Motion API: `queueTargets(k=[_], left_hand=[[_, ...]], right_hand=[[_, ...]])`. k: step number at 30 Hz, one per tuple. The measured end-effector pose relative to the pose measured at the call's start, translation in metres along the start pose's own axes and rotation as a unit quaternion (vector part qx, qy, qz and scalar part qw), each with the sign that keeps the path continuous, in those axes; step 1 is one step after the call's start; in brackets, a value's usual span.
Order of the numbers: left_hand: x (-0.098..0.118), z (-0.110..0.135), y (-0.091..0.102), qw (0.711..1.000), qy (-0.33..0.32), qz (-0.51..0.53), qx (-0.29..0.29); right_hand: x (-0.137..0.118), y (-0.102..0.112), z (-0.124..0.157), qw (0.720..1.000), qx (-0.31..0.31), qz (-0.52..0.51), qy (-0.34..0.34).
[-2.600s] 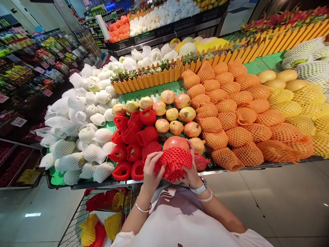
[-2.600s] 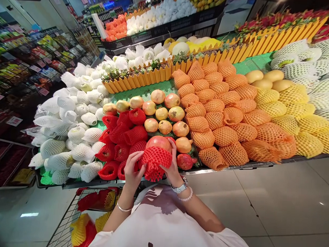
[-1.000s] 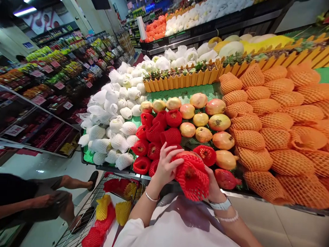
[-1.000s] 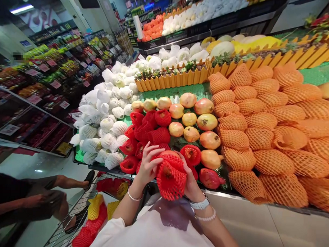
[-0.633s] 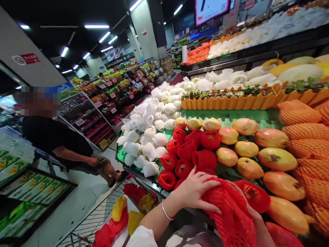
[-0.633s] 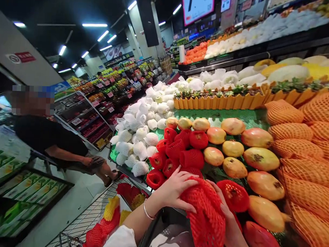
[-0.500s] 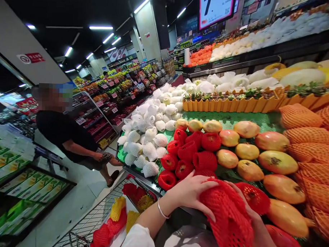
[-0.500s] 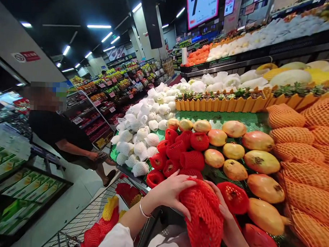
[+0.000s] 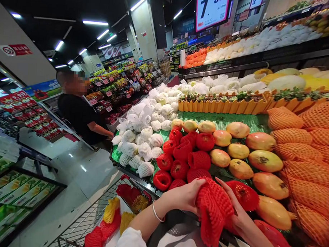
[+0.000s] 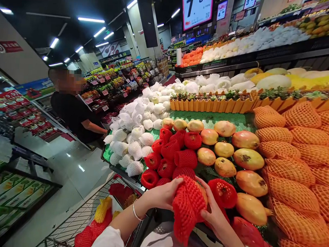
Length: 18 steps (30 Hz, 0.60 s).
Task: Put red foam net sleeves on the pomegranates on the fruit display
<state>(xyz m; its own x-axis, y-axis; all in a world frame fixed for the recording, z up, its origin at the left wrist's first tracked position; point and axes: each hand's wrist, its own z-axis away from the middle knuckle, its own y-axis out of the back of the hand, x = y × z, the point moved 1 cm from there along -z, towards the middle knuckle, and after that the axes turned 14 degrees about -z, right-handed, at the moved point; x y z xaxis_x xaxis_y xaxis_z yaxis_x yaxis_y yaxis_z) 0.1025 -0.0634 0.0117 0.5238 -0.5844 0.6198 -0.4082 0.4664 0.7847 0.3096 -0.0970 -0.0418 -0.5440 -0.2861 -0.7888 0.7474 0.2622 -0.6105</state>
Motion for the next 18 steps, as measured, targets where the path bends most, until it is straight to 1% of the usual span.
queueTargets(k=[3,5,7,10,12,16,18], left_hand=[[-0.001,0.006,-0.001,1.000,0.014,0.012,-0.005],[-0.004,0.008,-0.005,0.999,0.021,0.032,0.017],[-0.008,0.009,-0.011,0.997,0.035,0.059,0.047],[-0.012,0.011,-0.018,0.988,0.082,0.105,0.074],[-0.013,0.013,-0.021,0.984,0.103,0.121,0.083],[-0.014,0.017,-0.019,0.984,0.107,0.111,0.085],[-0.018,0.017,-0.020,0.985,0.107,0.103,0.084]], right_hand=[[-0.002,-0.007,-0.001,0.997,0.040,0.055,0.037],[-0.005,-0.012,-0.002,0.993,0.068,0.071,0.061],[-0.010,-0.018,-0.002,0.994,0.083,0.041,0.062],[-0.018,-0.029,-0.002,0.995,0.080,-0.020,0.048],[-0.020,-0.034,-0.002,0.996,0.074,-0.039,0.040],[-0.016,-0.037,0.000,0.995,0.072,-0.056,0.047],[-0.010,-0.035,0.001,0.993,0.082,-0.033,0.074]])
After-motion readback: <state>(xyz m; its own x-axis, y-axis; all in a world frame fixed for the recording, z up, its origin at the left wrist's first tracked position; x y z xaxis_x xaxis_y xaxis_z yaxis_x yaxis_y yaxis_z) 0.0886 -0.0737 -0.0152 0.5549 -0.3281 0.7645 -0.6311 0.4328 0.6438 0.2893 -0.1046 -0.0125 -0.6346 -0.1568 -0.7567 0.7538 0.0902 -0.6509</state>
